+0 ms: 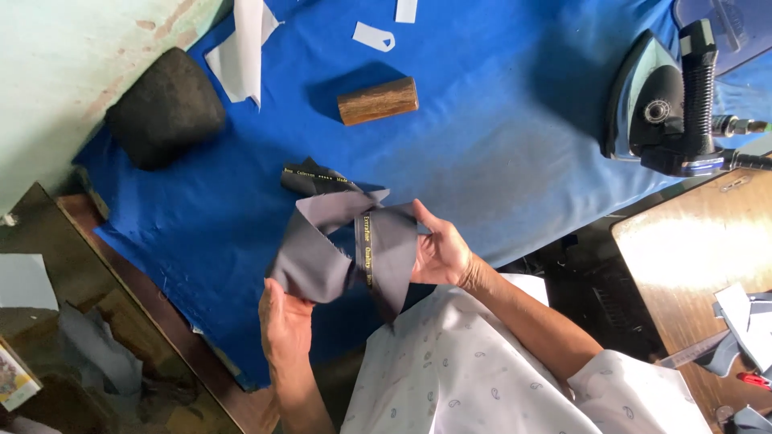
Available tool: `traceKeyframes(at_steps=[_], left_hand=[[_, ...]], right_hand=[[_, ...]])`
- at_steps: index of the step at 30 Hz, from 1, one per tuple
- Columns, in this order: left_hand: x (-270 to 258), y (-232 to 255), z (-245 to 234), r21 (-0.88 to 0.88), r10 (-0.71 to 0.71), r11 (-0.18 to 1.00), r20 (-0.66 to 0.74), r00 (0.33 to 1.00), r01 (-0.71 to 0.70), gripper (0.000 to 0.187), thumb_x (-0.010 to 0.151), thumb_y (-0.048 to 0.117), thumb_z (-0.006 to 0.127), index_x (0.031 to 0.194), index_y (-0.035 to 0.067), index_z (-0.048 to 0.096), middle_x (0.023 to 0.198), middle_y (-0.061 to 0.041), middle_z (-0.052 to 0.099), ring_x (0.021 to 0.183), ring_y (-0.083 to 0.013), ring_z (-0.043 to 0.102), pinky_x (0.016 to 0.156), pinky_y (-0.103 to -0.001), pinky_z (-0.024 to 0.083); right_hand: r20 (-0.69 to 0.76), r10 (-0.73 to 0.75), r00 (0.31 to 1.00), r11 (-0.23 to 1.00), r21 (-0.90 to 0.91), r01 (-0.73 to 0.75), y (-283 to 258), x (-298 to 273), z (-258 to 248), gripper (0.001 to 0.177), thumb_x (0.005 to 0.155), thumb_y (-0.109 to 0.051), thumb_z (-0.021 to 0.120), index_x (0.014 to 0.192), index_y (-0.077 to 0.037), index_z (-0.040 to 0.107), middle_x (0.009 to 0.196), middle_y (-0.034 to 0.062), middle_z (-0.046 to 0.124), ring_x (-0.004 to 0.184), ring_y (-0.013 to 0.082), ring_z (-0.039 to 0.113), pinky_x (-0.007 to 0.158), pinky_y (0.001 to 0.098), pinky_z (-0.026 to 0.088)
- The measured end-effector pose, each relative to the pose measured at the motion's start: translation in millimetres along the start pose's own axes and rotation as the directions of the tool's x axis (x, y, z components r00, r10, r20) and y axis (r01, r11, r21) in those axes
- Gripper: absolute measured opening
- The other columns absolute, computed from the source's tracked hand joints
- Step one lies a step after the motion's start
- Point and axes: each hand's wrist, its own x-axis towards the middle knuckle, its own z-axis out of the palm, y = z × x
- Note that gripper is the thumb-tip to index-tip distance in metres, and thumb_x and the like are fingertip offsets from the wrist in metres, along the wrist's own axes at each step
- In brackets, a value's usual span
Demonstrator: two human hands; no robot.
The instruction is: The person irons a dark fabric piece on a blue-covered table using a steam iron and a wooden pressing block. They then handle a long dark fabric strip with yellow stitching, ironing it flat, and finally place a white paper strip on the fabric and iron over it.
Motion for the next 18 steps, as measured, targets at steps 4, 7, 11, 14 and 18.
traceKeyframes(at_steps=[4,7,11,14,18], left_hand=[[-6.7,24.4,31.4,-0.053,-0.117,0.992,0.007,0.993,0.118,0.050,0.109,0.040,0.044,0.144,0.005,0.052,0.143,-0.021,0.057,0.127,-0.0333,0.059,0.079,-0.041,0.062],[-10.3,29.2,42.3,-0.062,-0.169,0.984,-0.008,0.986,0.168,0.057,0.107,0.044,0.045,0.151,0.008,0.046,0.147,-0.020,0.054,0.129,-0.0329,0.057,0.074,-0.040,0.064],[-12.5,24.8,46.7,-0.250,-0.235,0.941,0.012,0.972,0.230,0.055,0.107,0.041,0.048,0.151,0.008,0.047,0.149,-0.018,0.055,0.130,-0.0325,0.058,0.071,-0.046,0.067],[-5.2,35.8,76.3,-0.408,-0.493,0.811,-0.088,0.865,0.421,0.061,0.100,0.044,0.049,0.151,0.010,0.047,0.150,-0.014,0.055,0.135,-0.0309,0.054,0.103,-0.051,0.051],[4.2,33.3,90.7,-0.428,-0.515,0.793,-0.089,0.852,0.434,0.059,0.102,0.043,0.046,0.147,0.005,0.051,0.145,-0.017,0.058,0.134,-0.0334,0.055,0.107,-0.051,0.048]], right_hand=[[-0.057,-0.018,0.998,1.000,-0.017,0.017,-6.9,0.9,0.6,0.079,0.095,-0.081,0.039,0.110,-0.013,0.078,0.114,0.0075,0.076,0.115,0.0235,0.066,0.108,0.0429,0.042],[-0.072,-0.004,0.997,0.999,-0.050,0.000,-11.0,0.9,-5.7,0.084,0.094,-0.083,0.037,0.121,-0.012,0.074,0.120,0.0109,0.074,0.117,0.0270,0.066,0.106,0.0458,0.044],[-0.031,0.024,0.999,0.993,-0.114,-0.027,-15.4,1.5,-4.4,0.096,0.096,-0.082,0.027,0.094,-0.002,0.080,0.095,0.0226,0.076,0.103,0.0356,0.067,0.103,0.0487,0.043],[-0.020,0.042,0.999,0.992,-0.114,-0.044,-14.9,6.0,-7.4,0.089,0.094,-0.084,0.034,0.123,-0.010,0.073,0.124,0.0126,0.073,0.119,0.0299,0.065,0.107,0.0493,0.043],[0.004,0.015,1.000,1.000,-0.008,-0.015,-12.2,9.9,7.0,0.076,0.098,-0.073,0.043,0.127,-0.008,0.071,0.129,0.0099,0.071,0.128,0.0252,0.062,0.119,0.0439,0.036]])
